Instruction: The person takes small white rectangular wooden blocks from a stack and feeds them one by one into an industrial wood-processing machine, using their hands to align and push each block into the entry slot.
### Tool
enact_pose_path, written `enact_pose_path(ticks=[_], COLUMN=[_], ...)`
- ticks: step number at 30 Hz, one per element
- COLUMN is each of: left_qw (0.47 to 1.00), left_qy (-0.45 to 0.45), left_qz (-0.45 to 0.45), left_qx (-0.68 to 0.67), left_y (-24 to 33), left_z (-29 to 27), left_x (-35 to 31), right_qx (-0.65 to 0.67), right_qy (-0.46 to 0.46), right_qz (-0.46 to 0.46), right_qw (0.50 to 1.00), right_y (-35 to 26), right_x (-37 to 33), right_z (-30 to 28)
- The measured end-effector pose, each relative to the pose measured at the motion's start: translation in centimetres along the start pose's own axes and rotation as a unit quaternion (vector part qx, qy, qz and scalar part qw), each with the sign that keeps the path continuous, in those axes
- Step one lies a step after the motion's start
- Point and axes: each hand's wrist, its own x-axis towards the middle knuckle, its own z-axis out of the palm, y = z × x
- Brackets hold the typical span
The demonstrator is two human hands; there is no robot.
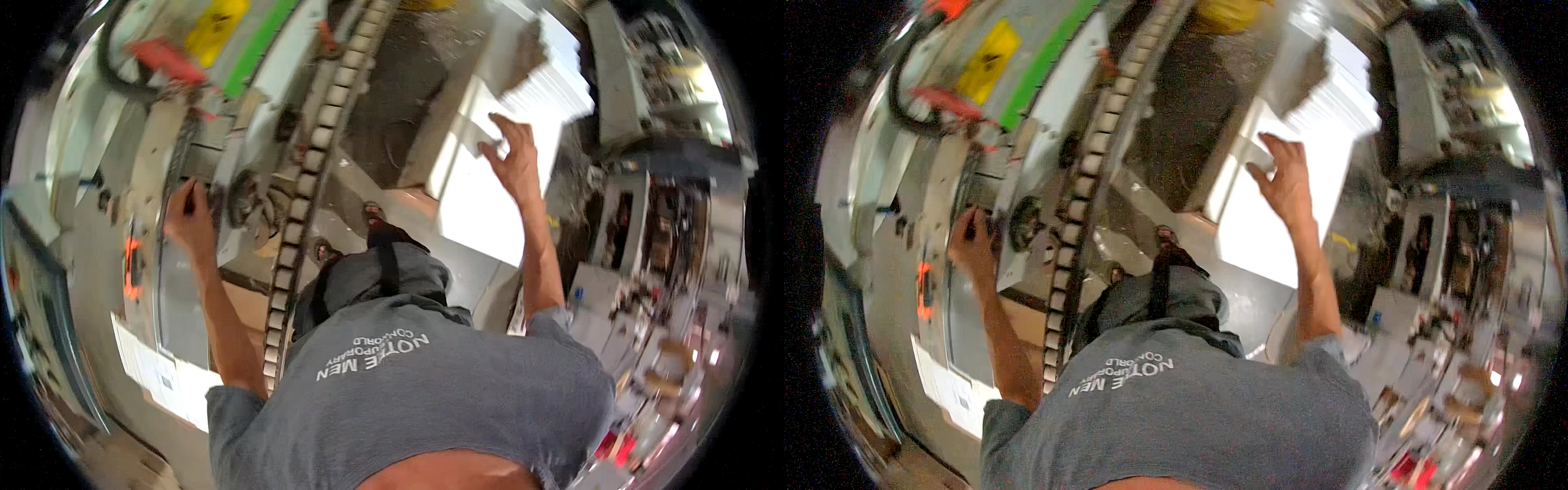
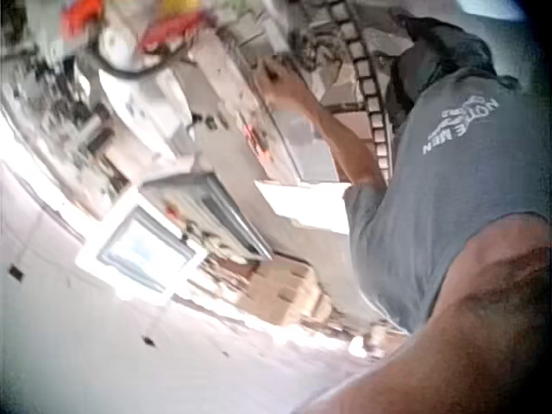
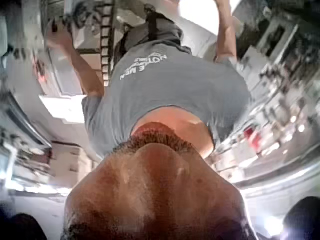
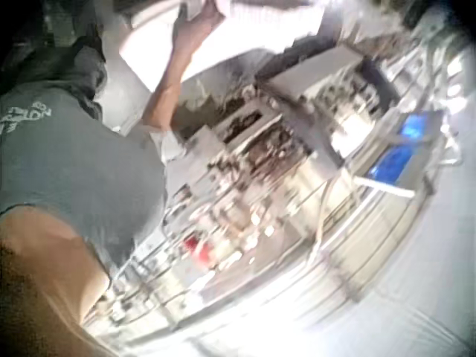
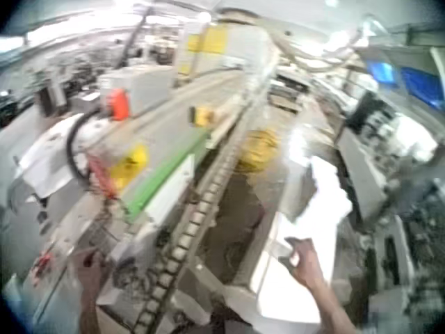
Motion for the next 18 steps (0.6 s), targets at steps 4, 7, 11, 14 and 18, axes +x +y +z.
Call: enact_pose_path(ticks=[4,7,11,14,18], left_qw=[1.000,0.999,1.000,0.999,0.998], left_qy=[-0.024,-0.029,-0.027,0.009,0.035], left_qz=[0.014,0.022,0.008,0.034,0.018], left_qx=[-0.008,-0.021,-0.006,-0.035,-0.040], left_y=[-1.5,-0.5,0.6,-0.5,1.3], left_z=[0.8,1.8,1.1,1.3,0.1], left_x=[-2.2,-3.2,-4.6,-5.3,-6.3], right_qx=[-0.111,-0.119,-0.046,-0.062,-0.018], right_qy=[-0.099,-0.098,-0.161,-0.158,-0.102], right_qz=[0.122,0.138,0.192,0.181,0.127], right_qw=[0.981,0.978,0.967,0.969,0.987], right_y=[6.4,10.3,11.2,10.3,4.9], right_x=[-3.1,-4.9,-4.3,-4.5,-2.7], right_z=[-3.9,-2.7,-1.0,-1.3,-2.9])
